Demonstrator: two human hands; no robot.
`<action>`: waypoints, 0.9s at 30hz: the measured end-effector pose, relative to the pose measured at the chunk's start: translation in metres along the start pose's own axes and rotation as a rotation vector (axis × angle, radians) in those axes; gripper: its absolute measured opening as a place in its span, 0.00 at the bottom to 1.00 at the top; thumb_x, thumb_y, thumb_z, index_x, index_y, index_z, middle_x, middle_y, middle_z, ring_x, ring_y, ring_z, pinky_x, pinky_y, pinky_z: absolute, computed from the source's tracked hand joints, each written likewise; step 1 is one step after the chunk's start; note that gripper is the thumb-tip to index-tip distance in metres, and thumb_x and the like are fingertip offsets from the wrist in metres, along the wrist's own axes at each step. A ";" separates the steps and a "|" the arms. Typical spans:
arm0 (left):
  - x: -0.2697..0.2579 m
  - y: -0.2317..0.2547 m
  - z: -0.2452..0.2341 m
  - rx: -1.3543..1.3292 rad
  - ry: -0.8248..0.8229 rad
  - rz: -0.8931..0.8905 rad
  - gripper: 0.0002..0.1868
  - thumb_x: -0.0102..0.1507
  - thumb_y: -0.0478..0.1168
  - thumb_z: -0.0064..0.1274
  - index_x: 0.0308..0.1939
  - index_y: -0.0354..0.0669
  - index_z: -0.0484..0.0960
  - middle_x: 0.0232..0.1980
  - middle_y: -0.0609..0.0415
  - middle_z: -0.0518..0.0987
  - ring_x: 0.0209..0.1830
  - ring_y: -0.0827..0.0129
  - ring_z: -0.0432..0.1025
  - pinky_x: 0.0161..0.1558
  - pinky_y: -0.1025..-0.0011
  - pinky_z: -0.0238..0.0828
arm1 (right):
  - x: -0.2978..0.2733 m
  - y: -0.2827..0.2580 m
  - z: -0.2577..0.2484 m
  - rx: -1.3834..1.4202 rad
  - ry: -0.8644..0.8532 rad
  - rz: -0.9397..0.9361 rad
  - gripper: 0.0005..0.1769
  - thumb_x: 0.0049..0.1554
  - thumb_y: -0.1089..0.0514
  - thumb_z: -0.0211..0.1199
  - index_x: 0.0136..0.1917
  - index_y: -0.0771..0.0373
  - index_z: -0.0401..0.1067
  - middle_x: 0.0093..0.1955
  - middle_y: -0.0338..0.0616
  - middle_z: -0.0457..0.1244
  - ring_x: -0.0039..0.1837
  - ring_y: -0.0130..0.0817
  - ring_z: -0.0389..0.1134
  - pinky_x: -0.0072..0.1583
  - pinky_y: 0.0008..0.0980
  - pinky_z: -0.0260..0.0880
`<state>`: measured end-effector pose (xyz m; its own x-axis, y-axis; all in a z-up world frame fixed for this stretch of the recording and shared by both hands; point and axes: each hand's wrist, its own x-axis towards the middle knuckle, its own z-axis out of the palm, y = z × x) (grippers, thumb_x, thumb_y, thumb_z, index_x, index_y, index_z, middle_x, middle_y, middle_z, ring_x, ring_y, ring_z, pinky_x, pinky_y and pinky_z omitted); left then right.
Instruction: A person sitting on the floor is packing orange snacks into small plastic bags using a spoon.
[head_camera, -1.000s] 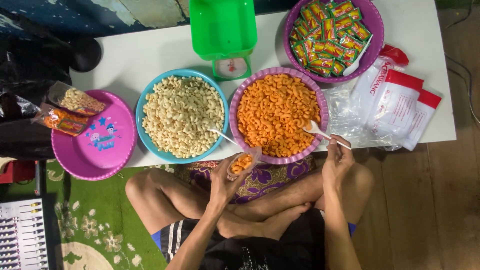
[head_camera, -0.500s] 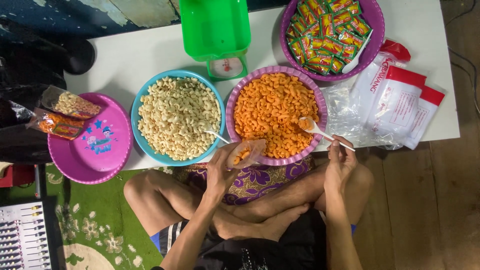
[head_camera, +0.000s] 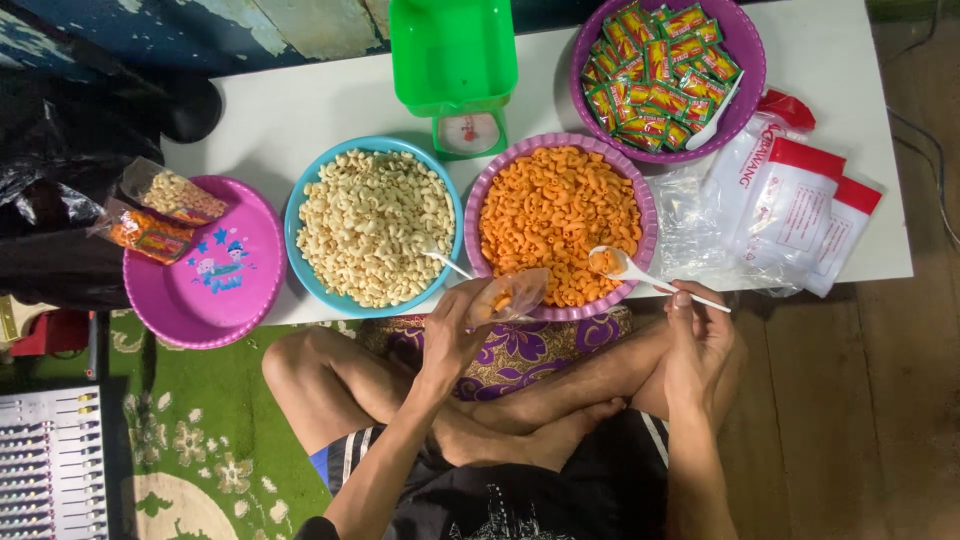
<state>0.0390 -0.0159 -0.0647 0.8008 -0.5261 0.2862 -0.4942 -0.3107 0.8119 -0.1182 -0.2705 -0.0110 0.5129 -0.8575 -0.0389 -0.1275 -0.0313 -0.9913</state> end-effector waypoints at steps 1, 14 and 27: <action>0.002 0.007 -0.004 0.002 0.005 0.004 0.30 0.52 0.31 0.68 0.59 0.47 0.82 0.52 0.47 0.83 0.53 0.50 0.78 0.52 0.55 0.76 | -0.004 -0.004 0.000 0.004 -0.003 -0.005 0.07 0.69 0.61 0.56 0.58 0.56 0.73 0.50 0.41 0.68 0.47 0.19 0.61 0.49 0.15 0.61; -0.013 0.040 -0.025 0.023 -0.109 -0.042 0.33 0.52 0.36 0.69 0.62 0.50 0.80 0.49 0.46 0.83 0.46 0.50 0.80 0.49 0.57 0.78 | -0.041 -0.050 0.000 -0.073 -0.229 -0.177 0.07 0.65 0.59 0.62 0.53 0.63 0.77 0.42 0.47 0.68 0.47 0.28 0.65 0.59 0.33 0.68; -0.040 0.060 -0.050 -0.077 -0.287 -0.122 0.35 0.53 0.35 0.67 0.65 0.54 0.78 0.30 0.48 0.80 0.31 0.57 0.79 0.42 0.58 0.79 | -0.067 -0.094 0.011 -0.227 -0.500 -0.277 0.08 0.62 0.58 0.62 0.50 0.60 0.80 0.42 0.40 0.71 0.42 0.22 0.63 0.49 0.28 0.68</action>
<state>-0.0062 0.0261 -0.0016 0.7190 -0.6940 0.0380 -0.3647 -0.3302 0.8706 -0.1315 -0.2043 0.0831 0.8822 -0.4584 0.1079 -0.0818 -0.3748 -0.9235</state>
